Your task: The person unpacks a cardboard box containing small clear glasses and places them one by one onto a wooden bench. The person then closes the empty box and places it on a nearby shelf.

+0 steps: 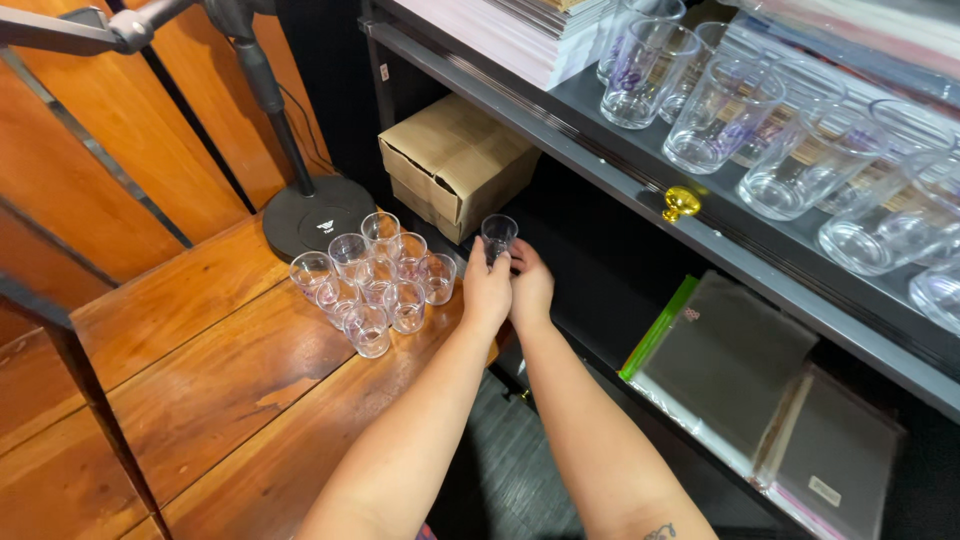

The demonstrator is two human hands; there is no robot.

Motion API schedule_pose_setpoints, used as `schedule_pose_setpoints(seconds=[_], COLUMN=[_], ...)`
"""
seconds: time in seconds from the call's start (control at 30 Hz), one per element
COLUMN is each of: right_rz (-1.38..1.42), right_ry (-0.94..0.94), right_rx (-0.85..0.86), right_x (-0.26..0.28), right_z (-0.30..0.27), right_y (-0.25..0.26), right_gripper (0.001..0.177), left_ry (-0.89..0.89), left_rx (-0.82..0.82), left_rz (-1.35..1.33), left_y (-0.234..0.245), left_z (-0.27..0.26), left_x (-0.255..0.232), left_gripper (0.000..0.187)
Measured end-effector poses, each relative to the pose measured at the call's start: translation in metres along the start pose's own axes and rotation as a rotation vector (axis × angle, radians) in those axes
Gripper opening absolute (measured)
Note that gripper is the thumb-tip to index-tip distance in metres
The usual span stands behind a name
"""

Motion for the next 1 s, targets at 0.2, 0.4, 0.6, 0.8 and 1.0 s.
schedule_pose_setpoints(seconds=[0.2, 0.4, 0.6, 0.8, 1.0], right_rz=[-0.173, -0.129, -0.123, 0.008, -0.031], right_ry=[-0.084, -0.18, -0.164, -0.182, -0.151], right_rx=[-0.018, -0.014, 0.034, 0.069, 0.115], right_x=[-0.036, -0.006, -0.001, 0.015, 0.023], right_z=[0.016, -0.005, -0.008, -0.014, -0.019], right_y=[-0.017, -0.017, -0.018, -0.025, -0.02], right_gripper=[0.036, 0.037, 0.039, 0.04, 0.04], left_ry=[0.041, 0.041, 0.076, 0.083, 0.069], left_rx=[-0.06, -0.086, -0.048, -0.033, 0.006], left_rz=[0.035, 0.021, 0.06, 0.102, 0.091], left_y=[0.004, 0.01, 0.007, 0.009, 0.008], left_z=[0.01, 0.003, 0.008, 0.005, 0.003], left_x=[-0.006, -0.016, -0.003, -0.011, -0.009], left_gripper=[0.091, 0.091, 0.093, 0.096, 0.102])
Point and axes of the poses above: each hand's wrist, its own z-axis towards the middle knuckle, its own y-axis out of the back of the hand, x = y × z, the point moved 8 cm from there along z, towards the middle knuckle, and after that the axes turned 6 degrees about -z, right-handed, at the moved point
